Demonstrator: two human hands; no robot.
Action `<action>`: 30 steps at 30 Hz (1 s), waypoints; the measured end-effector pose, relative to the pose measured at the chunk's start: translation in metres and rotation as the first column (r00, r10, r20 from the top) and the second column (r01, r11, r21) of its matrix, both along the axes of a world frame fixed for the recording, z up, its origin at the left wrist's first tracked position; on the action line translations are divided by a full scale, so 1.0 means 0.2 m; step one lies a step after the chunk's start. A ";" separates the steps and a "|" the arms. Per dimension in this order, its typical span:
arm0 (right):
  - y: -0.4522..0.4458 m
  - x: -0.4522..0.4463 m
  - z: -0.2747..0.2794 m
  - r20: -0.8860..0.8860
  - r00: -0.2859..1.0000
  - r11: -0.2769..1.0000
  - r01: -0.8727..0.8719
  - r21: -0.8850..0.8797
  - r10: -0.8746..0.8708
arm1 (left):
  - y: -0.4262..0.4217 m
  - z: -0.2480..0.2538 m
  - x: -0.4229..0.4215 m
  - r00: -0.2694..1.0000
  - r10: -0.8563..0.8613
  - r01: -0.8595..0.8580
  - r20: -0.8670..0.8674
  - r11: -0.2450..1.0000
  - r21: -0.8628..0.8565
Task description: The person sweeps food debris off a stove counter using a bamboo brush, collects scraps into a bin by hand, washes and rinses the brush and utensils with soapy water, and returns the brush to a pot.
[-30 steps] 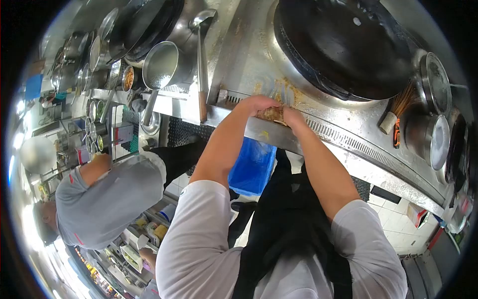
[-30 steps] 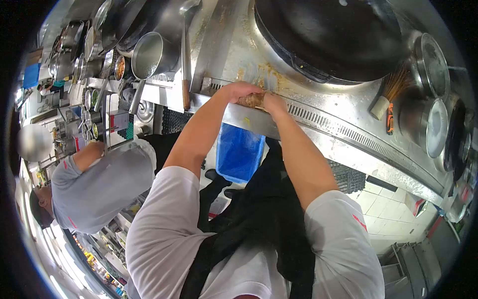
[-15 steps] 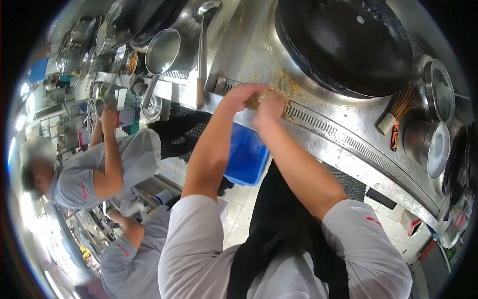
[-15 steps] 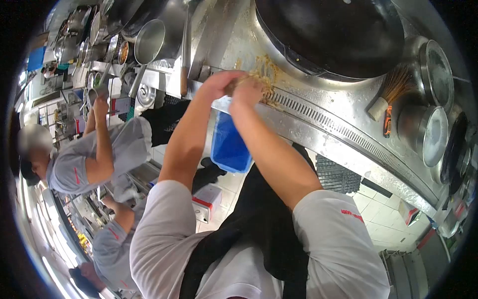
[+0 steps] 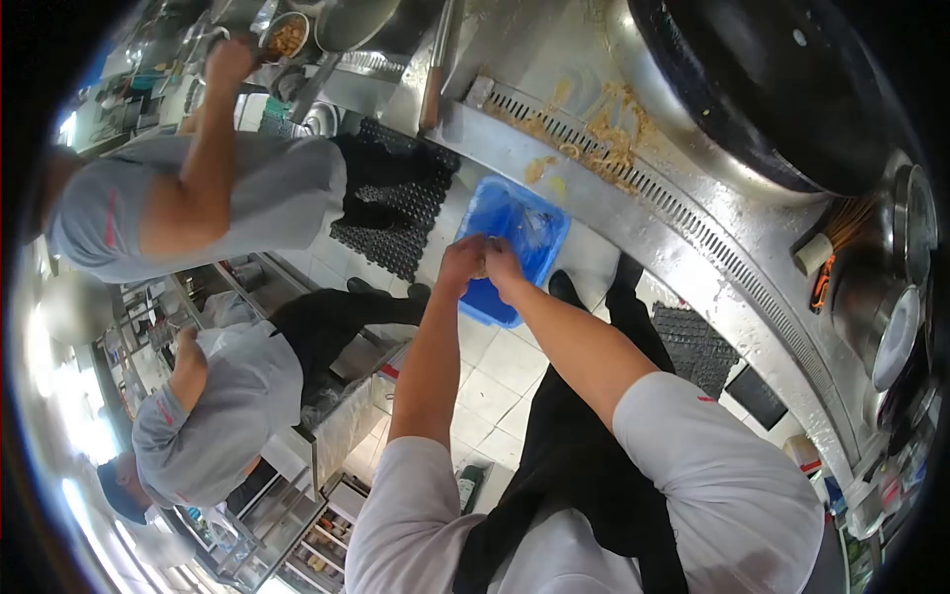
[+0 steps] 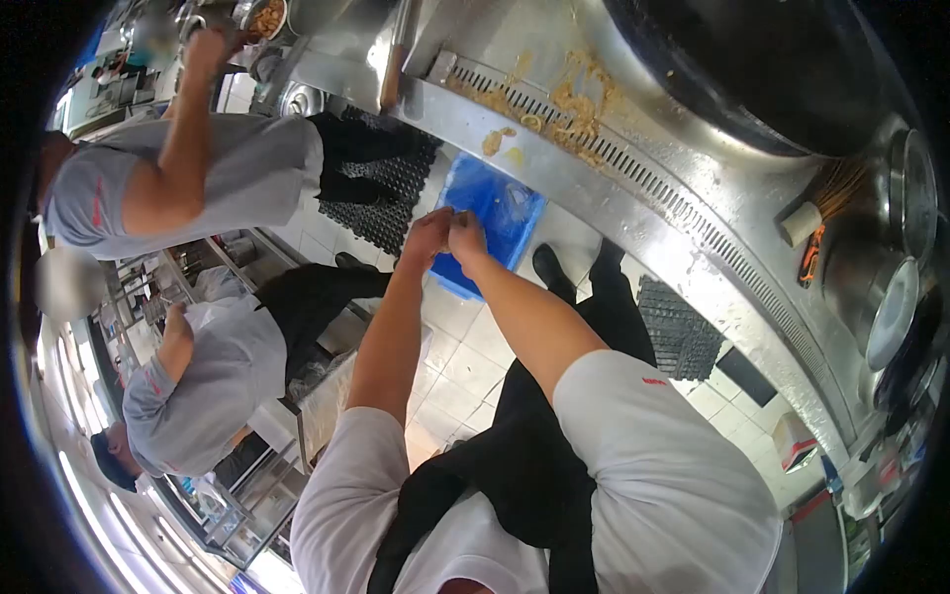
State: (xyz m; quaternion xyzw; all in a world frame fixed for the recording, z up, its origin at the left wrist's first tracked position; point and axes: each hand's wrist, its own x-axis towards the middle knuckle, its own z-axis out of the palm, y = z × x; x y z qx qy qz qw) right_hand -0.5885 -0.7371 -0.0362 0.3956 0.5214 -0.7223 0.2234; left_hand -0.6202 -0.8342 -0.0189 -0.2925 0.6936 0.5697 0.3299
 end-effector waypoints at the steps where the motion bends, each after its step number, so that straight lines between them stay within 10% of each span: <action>1: -0.01 0.01 -0.04 0.028 0.994 0.986 -0.098 -0.137 0.102 | -0.02 -0.06 0.03 1.000 -0.007 0.007 0.017 1.000 0.003; 2: -0.05 0.01 -0.09 0.044 0.994 0.987 -0.090 -0.133 0.097 | -0.04 -0.12 0.05 1.000 0.021 -0.021 -0.004 1.000 0.009; 4: -0.18 0.09 -0.35 -0.132 0.827 0.631 -0.302 0.715 0.546 | -0.09 -0.26 0.09 0.998 0.028 -0.032 -0.057 0.997 -0.072; 8: -0.21 0.07 -0.28 -0.064 0.967 0.907 -0.205 0.369 0.245 | -0.17 -0.32 0.13 0.974 -0.038 0.015 -0.223 0.995 -0.101; 10: -0.16 0.07 -0.13 -0.031 0.910 0.835 -0.365 0.412 0.413 | -0.16 -0.17 0.15 0.884 -0.367 0.165 -0.290 0.824 -0.542; 21: 0.16 -0.08 0.31 -0.421 0.873 0.899 -0.044 0.436 0.247 | -0.15 -0.10 0.14 0.921 -0.208 0.106 -0.328 0.947 -0.303; 25: 0.69 -0.25 0.69 -0.587 0.740 0.824 0.080 0.562 0.328 | 0.21 0.53 -0.08 0.895 -0.028 0.033 -0.444 0.999 0.002; 30: 1.26 -0.59 0.43 -0.554 0.680 0.563 0.245 0.789 0.480 | 0.80 0.66 -0.65 0.565 -0.441 0.418 -0.698 0.882 -0.218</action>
